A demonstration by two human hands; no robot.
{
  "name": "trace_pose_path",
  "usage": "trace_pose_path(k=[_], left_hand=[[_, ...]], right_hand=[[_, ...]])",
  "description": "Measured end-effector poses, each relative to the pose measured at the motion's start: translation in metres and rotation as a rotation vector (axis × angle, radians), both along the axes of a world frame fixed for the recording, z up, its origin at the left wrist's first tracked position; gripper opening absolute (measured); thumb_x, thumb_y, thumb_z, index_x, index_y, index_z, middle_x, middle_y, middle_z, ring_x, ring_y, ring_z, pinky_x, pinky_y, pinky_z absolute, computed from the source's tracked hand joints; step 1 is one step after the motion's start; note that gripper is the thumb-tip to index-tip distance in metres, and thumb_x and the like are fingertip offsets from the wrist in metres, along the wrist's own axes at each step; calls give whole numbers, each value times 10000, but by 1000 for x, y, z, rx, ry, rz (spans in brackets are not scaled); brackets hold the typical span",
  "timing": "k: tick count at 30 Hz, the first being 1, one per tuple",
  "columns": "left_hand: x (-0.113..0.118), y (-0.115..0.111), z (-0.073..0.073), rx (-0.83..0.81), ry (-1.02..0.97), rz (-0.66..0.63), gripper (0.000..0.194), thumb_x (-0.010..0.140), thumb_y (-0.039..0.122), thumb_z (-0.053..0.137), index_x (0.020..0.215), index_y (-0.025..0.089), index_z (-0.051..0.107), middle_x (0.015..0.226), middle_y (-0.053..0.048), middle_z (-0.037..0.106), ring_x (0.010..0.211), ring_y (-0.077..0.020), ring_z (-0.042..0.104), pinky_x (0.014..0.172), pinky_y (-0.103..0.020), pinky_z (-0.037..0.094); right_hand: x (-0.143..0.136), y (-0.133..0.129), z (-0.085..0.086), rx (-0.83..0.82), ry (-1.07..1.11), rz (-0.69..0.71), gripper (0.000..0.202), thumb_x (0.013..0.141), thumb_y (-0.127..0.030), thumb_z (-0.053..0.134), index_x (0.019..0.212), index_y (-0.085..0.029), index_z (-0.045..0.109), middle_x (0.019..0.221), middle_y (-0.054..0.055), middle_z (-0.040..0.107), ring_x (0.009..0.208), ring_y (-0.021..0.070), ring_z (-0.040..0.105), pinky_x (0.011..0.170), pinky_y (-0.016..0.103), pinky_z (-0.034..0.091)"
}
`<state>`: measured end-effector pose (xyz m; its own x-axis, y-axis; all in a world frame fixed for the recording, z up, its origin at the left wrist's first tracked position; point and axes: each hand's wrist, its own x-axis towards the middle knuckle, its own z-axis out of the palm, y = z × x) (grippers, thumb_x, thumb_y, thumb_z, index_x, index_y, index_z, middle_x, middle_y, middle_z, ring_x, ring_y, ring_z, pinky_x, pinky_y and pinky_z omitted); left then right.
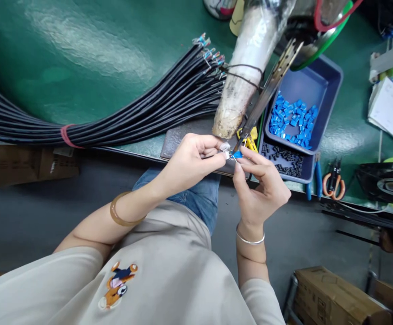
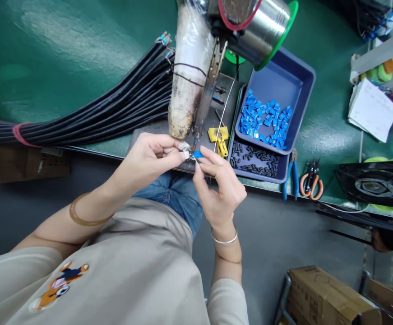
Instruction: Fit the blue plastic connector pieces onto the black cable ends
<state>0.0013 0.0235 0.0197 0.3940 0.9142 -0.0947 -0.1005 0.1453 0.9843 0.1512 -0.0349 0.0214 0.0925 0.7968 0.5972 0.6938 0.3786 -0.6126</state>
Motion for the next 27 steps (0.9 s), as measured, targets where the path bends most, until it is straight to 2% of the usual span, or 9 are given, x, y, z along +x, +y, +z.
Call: trace_pose_path(k=[6,11,15,19,24,27], left_hand=[[-1,1,7,9,-3,-56,139,786,161,590,649,137,592,543,57,315,497,-46,242,472,-218,202],[0,3,5,-25,-4,-95,190,783,161,579,610,154,501,543,63,274,497,-47,209,477,-233,166],[-1,2,6,-7,-2,-79,191,791,172,582,620,157,498,554,60,267,506,-52,204,480,-239,163],[-2,3,9,-1,2,-85,185,800,167,573,626,152,510,559,57,276,515,-53,207,486,-237,162],[-3,4,6,-77,-13,-146,147,805,174,565,663,141,547,568,56,307,523,-52,228,498,-227,179],[-4,3,5,-80,5,-166,167,820,190,565,662,140,543,573,56,294,529,-54,222,502,-228,173]], right_hand=[[-2,-4,2,-16,10,-16,130,809,-98,676,877,-200,631,1104,55,742,901,176,747,791,340,652],[1,-4,-3,-55,-11,-32,97,836,-135,659,885,-207,617,1068,38,749,896,164,746,772,311,650],[0,0,4,-5,-103,-34,117,822,-114,678,877,-215,651,993,19,759,926,178,742,798,328,641],[-2,-1,8,28,-139,-43,141,806,-102,696,880,-217,662,1031,19,760,916,165,744,846,311,629],[-4,-6,2,59,-205,-60,154,799,-98,686,855,-214,601,1063,39,762,825,158,757,722,268,634],[-5,-7,0,69,-229,-78,167,798,-98,686,866,-220,594,1031,34,772,818,155,758,719,264,630]])
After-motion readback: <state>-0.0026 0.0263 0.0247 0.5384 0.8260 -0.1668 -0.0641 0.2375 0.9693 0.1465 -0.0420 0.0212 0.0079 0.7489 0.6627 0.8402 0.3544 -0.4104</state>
